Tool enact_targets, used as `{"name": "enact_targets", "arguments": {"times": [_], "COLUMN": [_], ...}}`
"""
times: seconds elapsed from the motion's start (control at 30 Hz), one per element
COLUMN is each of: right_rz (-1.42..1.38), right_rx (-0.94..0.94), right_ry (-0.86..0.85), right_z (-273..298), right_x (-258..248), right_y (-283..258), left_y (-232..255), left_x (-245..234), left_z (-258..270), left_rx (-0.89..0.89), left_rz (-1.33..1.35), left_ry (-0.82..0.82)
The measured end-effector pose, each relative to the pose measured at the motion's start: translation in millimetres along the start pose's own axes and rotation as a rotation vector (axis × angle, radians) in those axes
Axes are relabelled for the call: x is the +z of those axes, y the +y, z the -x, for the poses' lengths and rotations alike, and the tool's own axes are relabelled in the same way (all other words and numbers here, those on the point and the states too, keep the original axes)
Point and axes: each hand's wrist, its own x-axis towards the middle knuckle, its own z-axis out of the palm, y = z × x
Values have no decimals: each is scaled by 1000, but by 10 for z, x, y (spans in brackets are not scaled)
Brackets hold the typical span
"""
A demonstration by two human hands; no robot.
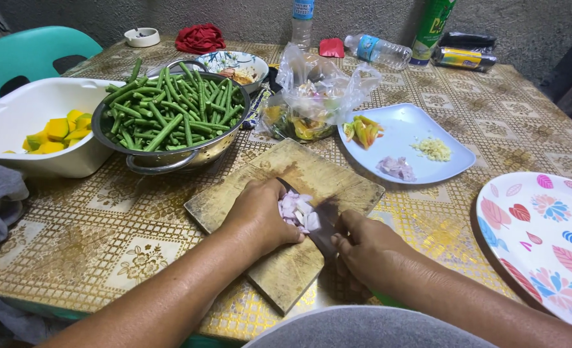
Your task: The person is chopping garlic and onions on a wooden cutting board using a knife.
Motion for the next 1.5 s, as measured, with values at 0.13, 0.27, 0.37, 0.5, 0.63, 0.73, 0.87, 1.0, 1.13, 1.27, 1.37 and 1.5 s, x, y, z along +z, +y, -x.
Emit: {"name": "enact_targets", "arguments": {"times": [0.13, 0.27, 0.37, 0.5, 0.63, 0.73, 0.87, 1.0, 1.13, 1.27, 1.37, 1.5], "right_rz": [-35, -82, -89, -120, -169, -177, -192, -215, -223, -219, -170, -24], "right_rx": [1, -14, -16, 13, 7, -27, -20, 3, 19, 28, 36, 51], "right_ry": [0, -3, -1, 11, 13, -18, -52, -27, 25, 73, 86, 104], "right_z": [1, -72, -66, -54, -130, -160, -199, -286, -513, -733, -846, -934], "right_x": [57, 81, 47, -63, -251, -422, -604, -871, -1163, -1441, -1575, -1603], "right_y": [-53, -57, -119, -171, -39, 43, 155, 373, 653, 872, 977, 1061], "left_y": [-38, -44, -63, -31, 79, 204, 406, 831, 1096, 1359, 1514, 1577], "left_x": [57, 86, 111, 162, 262, 329, 336, 333, 654, 894, 1011, 1068], "left_z": [44, 45, -17, -180, -403, -509, -559, -671, -1123, -1539, -1714, -1819], "left_rx": [44, -13, -41, -98, -19, 17, -20, -112, -80, 34, 24, -31], "left_rz": [54, 177, 309, 440, 368, 414, 382, 432, 454, 483, 529, 496], "left_ry": [79, 157, 150, 118, 233, 239, 242, 149, 157, 177, 115, 37]}}
